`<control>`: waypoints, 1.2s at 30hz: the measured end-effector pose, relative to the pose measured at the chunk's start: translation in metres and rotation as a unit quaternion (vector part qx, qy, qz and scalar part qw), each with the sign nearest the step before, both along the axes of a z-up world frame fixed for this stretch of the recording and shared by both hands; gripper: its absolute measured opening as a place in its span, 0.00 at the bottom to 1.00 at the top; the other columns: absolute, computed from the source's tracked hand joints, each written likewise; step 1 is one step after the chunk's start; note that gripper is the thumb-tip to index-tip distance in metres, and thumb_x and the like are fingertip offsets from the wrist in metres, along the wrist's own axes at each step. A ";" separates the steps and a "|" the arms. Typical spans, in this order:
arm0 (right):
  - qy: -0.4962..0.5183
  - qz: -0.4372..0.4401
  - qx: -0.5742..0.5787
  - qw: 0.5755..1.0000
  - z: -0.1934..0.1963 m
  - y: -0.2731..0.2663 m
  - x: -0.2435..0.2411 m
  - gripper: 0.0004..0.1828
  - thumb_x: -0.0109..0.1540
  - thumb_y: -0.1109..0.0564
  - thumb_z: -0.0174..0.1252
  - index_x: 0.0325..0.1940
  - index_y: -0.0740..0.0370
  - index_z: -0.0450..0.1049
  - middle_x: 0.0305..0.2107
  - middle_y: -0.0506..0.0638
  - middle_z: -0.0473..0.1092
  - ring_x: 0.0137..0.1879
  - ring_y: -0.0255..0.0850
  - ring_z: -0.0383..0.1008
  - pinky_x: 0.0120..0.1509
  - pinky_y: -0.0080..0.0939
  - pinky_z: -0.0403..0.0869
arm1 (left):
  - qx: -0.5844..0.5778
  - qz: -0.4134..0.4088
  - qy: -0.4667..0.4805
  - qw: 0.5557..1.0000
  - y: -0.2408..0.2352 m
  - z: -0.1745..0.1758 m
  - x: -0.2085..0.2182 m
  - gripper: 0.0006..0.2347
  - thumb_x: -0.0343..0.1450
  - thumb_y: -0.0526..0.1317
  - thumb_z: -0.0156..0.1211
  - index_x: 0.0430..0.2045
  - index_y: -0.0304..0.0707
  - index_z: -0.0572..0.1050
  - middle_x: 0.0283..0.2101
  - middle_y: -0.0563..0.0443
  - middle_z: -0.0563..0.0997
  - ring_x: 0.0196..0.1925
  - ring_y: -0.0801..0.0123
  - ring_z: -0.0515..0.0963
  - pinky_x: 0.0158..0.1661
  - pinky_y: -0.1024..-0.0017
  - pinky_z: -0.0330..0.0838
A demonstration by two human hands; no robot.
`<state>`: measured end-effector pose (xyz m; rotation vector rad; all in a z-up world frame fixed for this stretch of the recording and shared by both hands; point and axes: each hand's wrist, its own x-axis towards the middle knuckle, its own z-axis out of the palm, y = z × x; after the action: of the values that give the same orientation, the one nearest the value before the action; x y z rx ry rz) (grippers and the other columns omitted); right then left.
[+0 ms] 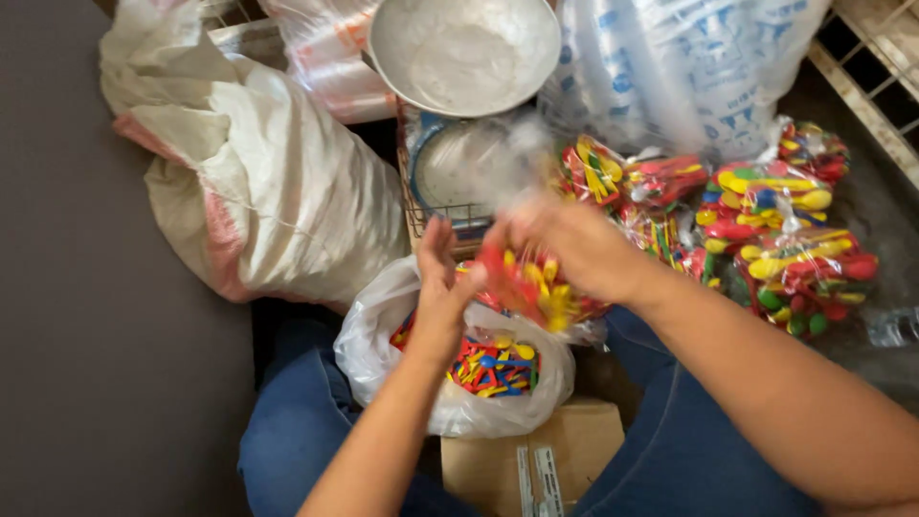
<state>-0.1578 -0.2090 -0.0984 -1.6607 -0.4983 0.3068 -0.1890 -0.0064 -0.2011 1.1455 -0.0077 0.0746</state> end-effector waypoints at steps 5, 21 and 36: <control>0.001 0.188 -0.092 0.978 -0.013 0.017 -0.020 0.17 0.71 0.50 0.46 0.52 0.66 0.72 0.39 0.47 0.75 0.45 0.35 0.74 0.53 0.39 0.75 | 0.088 -0.202 -0.138 0.966 0.010 0.056 -0.015 0.28 0.70 0.48 0.63 0.62 0.31 0.65 0.72 0.43 0.63 0.70 0.62 0.66 0.67 0.63 0.59; 0.133 0.249 -0.177 0.943 -0.028 0.010 -0.021 0.19 0.69 0.47 0.47 0.43 0.61 0.80 0.30 0.45 0.74 0.39 0.35 0.72 0.46 0.39 0.73 | 0.109 -0.234 0.015 0.966 0.016 0.051 -0.015 0.09 0.73 0.40 0.65 0.39 0.31 0.81 0.35 0.51 0.82 0.36 0.73 0.79 0.38 0.72 0.75; 0.116 0.256 -0.162 0.946 -0.023 -0.024 0.017 0.23 0.68 0.48 0.44 0.44 0.65 0.80 0.33 0.51 0.77 0.40 0.40 0.75 0.50 0.41 0.76 | 0.292 0.178 -0.127 0.931 0.071 0.063 -0.006 0.12 0.72 0.31 0.62 0.49 0.33 0.73 0.39 0.47 0.77 0.40 0.69 0.75 0.46 0.71 0.71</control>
<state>-0.1409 -0.2331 -0.1215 -1.7581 -0.7271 1.0019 -0.1954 0.0647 -0.1381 1.7181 -0.0559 0.5757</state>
